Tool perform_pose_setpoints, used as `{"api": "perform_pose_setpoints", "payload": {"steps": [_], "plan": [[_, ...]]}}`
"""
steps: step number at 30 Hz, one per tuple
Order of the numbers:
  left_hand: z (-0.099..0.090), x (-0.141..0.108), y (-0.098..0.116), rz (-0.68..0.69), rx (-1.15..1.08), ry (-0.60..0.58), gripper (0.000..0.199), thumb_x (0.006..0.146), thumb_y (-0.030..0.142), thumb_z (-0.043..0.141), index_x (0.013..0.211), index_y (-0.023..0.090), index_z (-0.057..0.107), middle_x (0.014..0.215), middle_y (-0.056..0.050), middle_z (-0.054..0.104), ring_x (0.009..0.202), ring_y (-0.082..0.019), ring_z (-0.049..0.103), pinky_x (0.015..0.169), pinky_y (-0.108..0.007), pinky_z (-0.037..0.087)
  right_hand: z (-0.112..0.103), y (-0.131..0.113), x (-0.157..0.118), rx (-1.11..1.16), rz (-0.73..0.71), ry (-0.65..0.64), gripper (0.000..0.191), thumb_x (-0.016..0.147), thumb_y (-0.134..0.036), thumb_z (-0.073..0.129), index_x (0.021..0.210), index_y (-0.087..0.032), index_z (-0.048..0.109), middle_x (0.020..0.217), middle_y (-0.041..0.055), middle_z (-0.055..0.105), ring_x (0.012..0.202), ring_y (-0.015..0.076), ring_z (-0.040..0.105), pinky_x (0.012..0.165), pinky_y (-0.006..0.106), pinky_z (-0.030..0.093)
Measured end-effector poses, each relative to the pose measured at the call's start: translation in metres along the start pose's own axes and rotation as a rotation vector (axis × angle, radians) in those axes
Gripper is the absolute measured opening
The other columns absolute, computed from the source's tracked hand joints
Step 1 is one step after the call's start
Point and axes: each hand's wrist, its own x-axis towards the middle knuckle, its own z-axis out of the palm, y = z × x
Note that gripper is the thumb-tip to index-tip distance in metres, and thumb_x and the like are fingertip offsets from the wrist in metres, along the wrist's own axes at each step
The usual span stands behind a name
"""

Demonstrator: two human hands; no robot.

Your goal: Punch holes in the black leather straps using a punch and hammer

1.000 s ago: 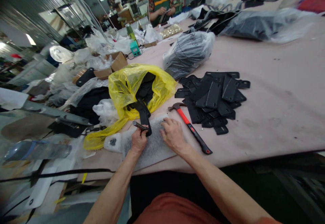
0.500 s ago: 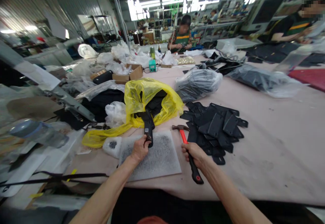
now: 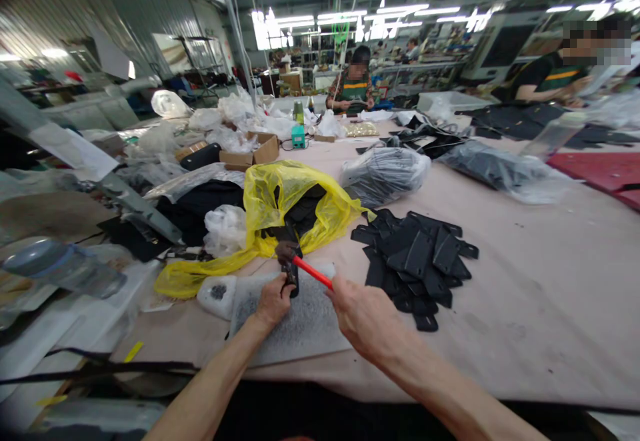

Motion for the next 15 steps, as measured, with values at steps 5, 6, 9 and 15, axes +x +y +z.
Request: {"api": "perform_pose_setpoints", "payload": {"steps": [5, 6, 9, 15], "plan": [[0.003, -0.001, -0.003, -0.006, -0.016, 0.002, 0.016, 0.084, 0.016, 0.051, 0.096, 0.019, 0.062, 0.086, -0.007, 0.07, 0.083, -0.021, 0.067, 0.074, -0.029, 0.049, -0.004, -0.001, -0.001, -0.026, 0.021, 0.086, 0.027, 0.097, -0.04, 0.033, 0.077, -0.023, 0.044, 0.056, -0.002, 0.049, 0.043, 0.0117, 0.041, 0.046, 0.026, 0.022], [0.003, -0.001, -0.003, -0.004, -0.02, 0.003, 0.016, 0.084, 0.016, 0.051, 0.095, 0.019, 0.062, 0.086, -0.007, 0.07, 0.084, -0.021, 0.067, 0.074, -0.029, 0.049, -0.004, -0.001, -0.001, 0.005, 0.036, 0.18, 0.028, 0.097, -0.04, 0.03, 0.078, -0.023, 0.043, 0.057, -0.0014, 0.05, 0.044, 0.0121, 0.042, 0.046, 0.026, 0.023], [0.001, -0.001, -0.002, 0.004, -0.021, 0.004, 0.015, 0.084, 0.016, 0.052, 0.094, 0.019, 0.062, 0.086, -0.006, 0.071, 0.082, -0.02, 0.067, 0.074, -0.029, 0.05, -0.002, 0.005, 0.0, -0.016, -0.019, 0.111, 0.026, 0.096, -0.036, 0.034, 0.076, -0.023, 0.043, 0.054, -0.0015, 0.049, 0.042, 0.012, 0.04, 0.045, 0.027, 0.021], [0.002, -0.001, -0.002, 0.02, -0.029, 0.032, 0.016, 0.083, 0.015, 0.052, 0.094, 0.02, 0.062, 0.086, -0.006, 0.071, 0.082, -0.02, 0.067, 0.074, -0.029, 0.05, -0.032, 0.003, 0.017, 0.059, 0.045, 0.151, 0.028, 0.095, -0.043, 0.041, 0.075, -0.024, 0.044, 0.052, -0.0043, 0.044, 0.041, 0.011, 0.038, 0.044, 0.025, 0.021]]}}
